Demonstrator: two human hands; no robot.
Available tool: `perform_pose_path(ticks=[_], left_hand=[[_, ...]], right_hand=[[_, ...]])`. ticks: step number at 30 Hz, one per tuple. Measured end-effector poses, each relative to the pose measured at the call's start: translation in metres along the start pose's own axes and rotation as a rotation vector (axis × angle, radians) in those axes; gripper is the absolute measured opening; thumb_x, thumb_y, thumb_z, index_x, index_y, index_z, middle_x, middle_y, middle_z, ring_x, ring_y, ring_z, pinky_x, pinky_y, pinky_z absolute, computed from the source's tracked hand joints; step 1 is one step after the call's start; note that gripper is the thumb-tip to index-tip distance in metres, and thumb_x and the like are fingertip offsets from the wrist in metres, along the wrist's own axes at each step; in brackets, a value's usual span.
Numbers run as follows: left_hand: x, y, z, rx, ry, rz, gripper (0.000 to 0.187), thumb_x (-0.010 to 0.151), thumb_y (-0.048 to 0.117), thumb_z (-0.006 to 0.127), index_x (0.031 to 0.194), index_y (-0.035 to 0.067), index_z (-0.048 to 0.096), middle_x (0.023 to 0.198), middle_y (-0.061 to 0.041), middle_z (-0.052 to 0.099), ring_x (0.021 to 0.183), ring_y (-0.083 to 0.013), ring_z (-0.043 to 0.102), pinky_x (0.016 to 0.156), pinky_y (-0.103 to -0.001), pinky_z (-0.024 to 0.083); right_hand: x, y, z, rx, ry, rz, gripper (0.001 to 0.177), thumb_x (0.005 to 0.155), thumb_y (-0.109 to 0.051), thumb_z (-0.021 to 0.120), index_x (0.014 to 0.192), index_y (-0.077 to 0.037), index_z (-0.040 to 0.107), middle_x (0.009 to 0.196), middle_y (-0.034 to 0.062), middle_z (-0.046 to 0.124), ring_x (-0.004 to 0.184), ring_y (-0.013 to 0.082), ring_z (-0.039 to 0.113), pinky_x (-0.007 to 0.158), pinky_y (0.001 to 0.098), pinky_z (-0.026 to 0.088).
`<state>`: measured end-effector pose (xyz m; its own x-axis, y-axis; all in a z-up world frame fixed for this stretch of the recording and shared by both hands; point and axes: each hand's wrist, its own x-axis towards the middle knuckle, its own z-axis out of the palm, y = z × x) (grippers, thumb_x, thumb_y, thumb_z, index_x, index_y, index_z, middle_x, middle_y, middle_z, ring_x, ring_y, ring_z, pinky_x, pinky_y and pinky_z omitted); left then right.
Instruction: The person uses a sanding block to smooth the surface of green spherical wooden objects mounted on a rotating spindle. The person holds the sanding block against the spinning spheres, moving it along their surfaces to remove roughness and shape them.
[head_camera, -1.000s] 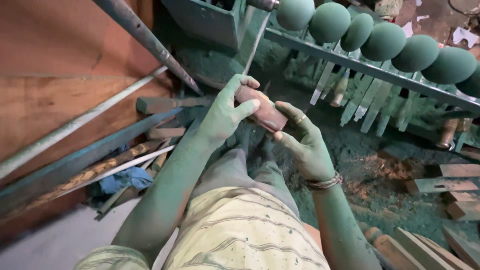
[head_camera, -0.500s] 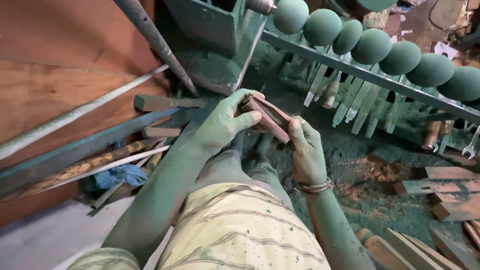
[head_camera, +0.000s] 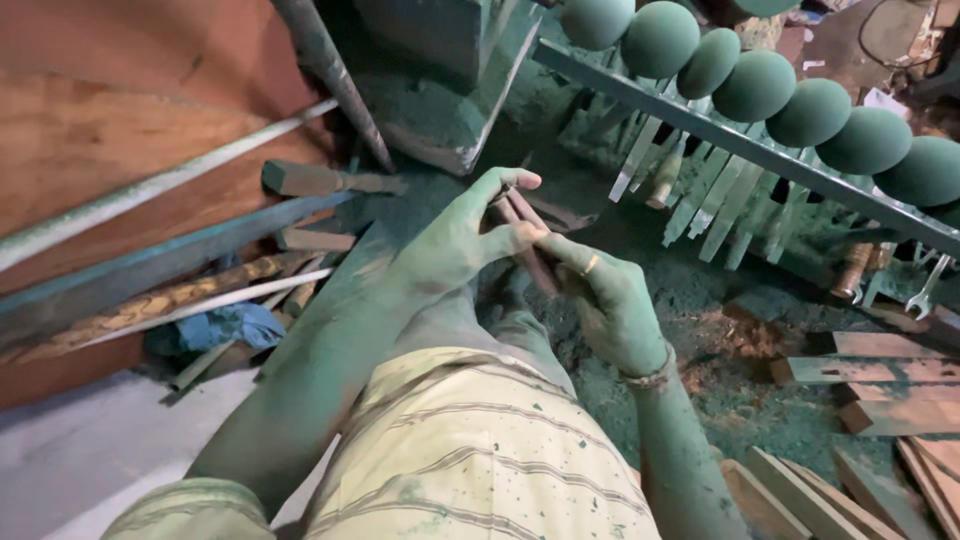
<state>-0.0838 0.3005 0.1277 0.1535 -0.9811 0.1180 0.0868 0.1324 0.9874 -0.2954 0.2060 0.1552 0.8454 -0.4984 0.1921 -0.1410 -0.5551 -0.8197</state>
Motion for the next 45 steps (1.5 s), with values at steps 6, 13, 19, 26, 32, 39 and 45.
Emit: perform_pose_path(ticks=[6, 13, 19, 26, 32, 39, 45], left_hand=[[-0.005, -0.009, 0.004, 0.11, 0.071, 0.066, 0.057, 0.094, 0.004, 0.065, 0.148, 0.003, 0.049, 0.133, -0.01, 0.06, 0.124, -0.0127, 0.055, 0.11, -0.029, 0.043], [-0.024, -0.009, 0.002, 0.014, 0.056, -0.022, 0.066, 0.087, 0.004, 0.061, 0.151, 0.006, 0.045, 0.131, -0.006, 0.056, 0.101, -0.0111, 0.052, 0.097, -0.026, 0.047], [-0.027, -0.01, 0.003, 0.033, 0.096, 0.032, 0.056, 0.088, 0.002, 0.061, 0.142, 0.007, 0.05, 0.127, -0.005, 0.057, 0.104, -0.0093, 0.049, 0.096, -0.026, 0.044], [-0.026, -0.012, 0.01, 0.153, 0.273, -0.122, 0.049, 0.088, 0.008, 0.065, 0.136, 0.009, 0.056, 0.11, -0.004, 0.064, 0.083, -0.0116, 0.057, 0.079, -0.028, 0.053], [-0.029, -0.016, 0.013, 0.194, 0.197, 0.143, 0.043, 0.096, 0.009, 0.067, 0.138, 0.008, 0.055, 0.119, -0.007, 0.068, 0.108, -0.0103, 0.064, 0.094, -0.028, 0.053], [-0.031, -0.01, 0.012, 0.105, 0.065, 0.074, 0.045, 0.095, 0.004, 0.07, 0.136, 0.01, 0.054, 0.11, -0.007, 0.066, 0.091, -0.0104, 0.06, 0.084, -0.029, 0.054], [-0.031, -0.03, 0.024, 0.107, 0.284, -0.047, 0.036, 0.094, 0.003, 0.068, 0.126, 0.008, 0.052, 0.1, -0.005, 0.066, 0.089, -0.0083, 0.063, 0.079, -0.029, 0.056]], right_hand=[[-0.008, -0.003, 0.023, 0.119, 0.123, 0.119, 0.042, 0.101, 0.003, 0.064, 0.142, -0.002, 0.058, 0.11, 0.0075, 0.073, 0.101, 0.0091, 0.064, 0.091, 0.0259, 0.053], [-0.012, 0.008, 0.029, 0.466, 0.143, 0.265, 0.046, 0.097, -0.004, 0.07, 0.141, -0.001, 0.057, 0.125, 0.0046, 0.067, 0.111, 0.0101, 0.062, 0.095, 0.0262, 0.053], [-0.015, 0.008, 0.032, 0.591, 0.19, 0.296, 0.036, 0.102, -0.004, 0.064, 0.137, -0.002, 0.061, 0.124, 0.0031, 0.068, 0.111, 0.0076, 0.061, 0.095, 0.0233, 0.051], [-0.019, 0.007, 0.048, 0.463, 0.176, 0.279, 0.035, 0.103, -0.003, 0.06, 0.138, -0.002, 0.061, 0.122, 0.0012, 0.066, 0.105, 0.0075, 0.059, 0.09, 0.0228, 0.05], [-0.028, 0.021, 0.041, 0.588, 0.229, 0.267, 0.031, 0.108, -0.009, 0.054, 0.136, 0.002, 0.062, 0.131, 0.0036, 0.066, 0.12, 0.0102, 0.06, 0.106, 0.0262, 0.047], [-0.023, 0.003, 0.023, 0.584, 0.122, 0.391, 0.031, 0.095, -0.004, 0.068, 0.126, 0.0, 0.066, 0.113, 0.0006, 0.07, 0.102, 0.0083, 0.063, 0.089, 0.0253, 0.053], [-0.023, -0.026, 0.04, -0.247, 0.31, -0.007, 0.029, 0.091, 0.005, 0.072, 0.117, -0.008, 0.069, 0.101, 0.0108, 0.069, 0.085, 0.0212, 0.069, 0.072, 0.0308, 0.054]])
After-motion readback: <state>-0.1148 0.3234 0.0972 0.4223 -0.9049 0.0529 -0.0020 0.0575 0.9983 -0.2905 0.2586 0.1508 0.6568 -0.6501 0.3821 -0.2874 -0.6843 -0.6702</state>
